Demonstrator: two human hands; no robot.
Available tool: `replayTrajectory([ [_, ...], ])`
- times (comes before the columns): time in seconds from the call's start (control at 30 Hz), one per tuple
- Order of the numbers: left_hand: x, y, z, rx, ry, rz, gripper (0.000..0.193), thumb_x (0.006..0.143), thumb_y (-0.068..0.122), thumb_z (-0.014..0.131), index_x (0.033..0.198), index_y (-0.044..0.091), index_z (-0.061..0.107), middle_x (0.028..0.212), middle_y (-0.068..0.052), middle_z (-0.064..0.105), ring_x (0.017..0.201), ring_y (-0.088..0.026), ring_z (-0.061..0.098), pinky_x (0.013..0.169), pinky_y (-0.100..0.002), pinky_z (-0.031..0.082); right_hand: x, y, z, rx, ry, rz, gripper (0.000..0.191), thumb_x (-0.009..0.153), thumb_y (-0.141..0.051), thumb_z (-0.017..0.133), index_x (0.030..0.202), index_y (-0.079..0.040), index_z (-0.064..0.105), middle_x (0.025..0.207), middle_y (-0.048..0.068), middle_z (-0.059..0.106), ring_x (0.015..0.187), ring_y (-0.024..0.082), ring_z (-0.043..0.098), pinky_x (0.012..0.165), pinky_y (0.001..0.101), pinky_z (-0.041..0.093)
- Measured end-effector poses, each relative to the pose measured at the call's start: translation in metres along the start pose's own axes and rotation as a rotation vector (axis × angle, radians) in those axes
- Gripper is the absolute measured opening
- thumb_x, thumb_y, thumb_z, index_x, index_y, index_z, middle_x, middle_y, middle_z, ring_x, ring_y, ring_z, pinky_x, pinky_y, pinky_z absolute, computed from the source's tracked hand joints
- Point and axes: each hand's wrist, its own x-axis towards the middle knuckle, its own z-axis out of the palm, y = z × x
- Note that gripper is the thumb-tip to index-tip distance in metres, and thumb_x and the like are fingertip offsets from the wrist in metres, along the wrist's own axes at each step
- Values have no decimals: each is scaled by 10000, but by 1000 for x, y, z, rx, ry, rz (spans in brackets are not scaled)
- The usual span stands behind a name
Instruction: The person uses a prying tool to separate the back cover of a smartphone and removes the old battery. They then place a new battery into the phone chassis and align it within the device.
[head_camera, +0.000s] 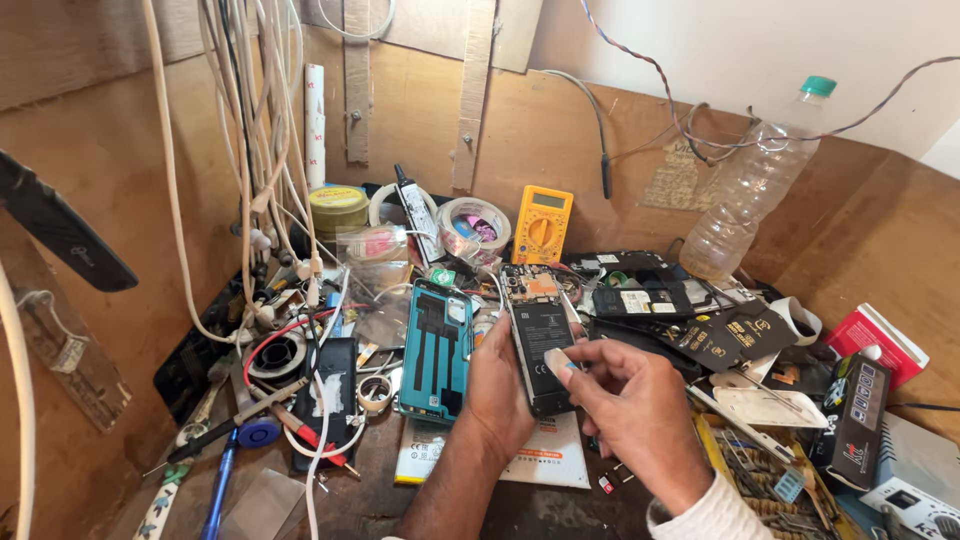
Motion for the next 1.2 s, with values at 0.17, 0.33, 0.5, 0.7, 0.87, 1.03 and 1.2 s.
replayTrajectory([
  [0.17, 0, 1, 4, 12, 161, -32, 639, 1056, 530, 226, 1295, 69, 597, 1127, -157, 714, 1001, -277, 703, 884, -437, 591, 0, -5, 14, -49, 80, 14, 255, 843, -210, 794, 1035, -41, 796, 629, 25, 705, 432, 82, 571, 348, 268, 432],
  [0.33, 0, 0, 3, 12, 150, -29, 629, 1063, 539, 232, 1277, 80, 604, 1117, -135, 713, 976, -260, 696, 879, -426, 580, -2, -5, 21, -63, 72, 1, 216, 850, -204, 796, 993, -43, 808, 594, 40, 694, 420, 97, 590, 354, 288, 436],
  [0.5, 4, -6, -3, 15, 159, 1, 608, 1068, 523, 251, 1249, 76, 620, 1100, -126, 712, 966, -251, 692, 883, -424, 578, -2, -4, 24, -44, 96, -76, 207, 825, -173, 777, 979, -40, 811, 594, 29, 709, 449, 71, 580, 398, 267, 473],
  [0.7, 7, -8, -7, -15, 161, 33, 589, 1077, 520, 273, 1190, 56, 619, 1066, -124, 696, 988, -264, 681, 935, -435, 556, -2, -10, 27, -252, 163, -234, 179, 798, -155, 776, 939, -51, 814, 585, 70, 730, 462, 103, 638, 472, 310, 504],
  [0.87, 3, -8, -4, -18, 197, 23, 575, 1064, 513, 288, 1193, 61, 620, 1069, -112, 688, 994, -259, 669, 956, -428, 535, -5, -18, 28, -371, 179, -288, 173, 782, -138, 774, 923, -41, 802, 590, 123, 702, 469, 150, 661, 501, 330, 509],
  [1.03, 2, -9, -4, -59, 124, 14, 599, 1079, 536, 284, 1157, 38, 608, 1038, -111, 671, 984, -256, 665, 948, -420, 533, 2, -22, 27, -357, 163, -173, 152, 782, -150, 791, 863, -22, 806, 549, 113, 695, 462, 165, 652, 502, 334, 500],
  [1.2, 1, -10, 0, -50, 119, 79, 529, 1084, 500, 284, 1160, 98, 619, 1016, -74, 678, 964, -208, 652, 939, -389, 524, -4, -14, 30, -359, 204, -382, 172, 792, -118, 754, 927, -18, 786, 687, 170, 718, 601, 272, 726, 566, 368, 550],
])
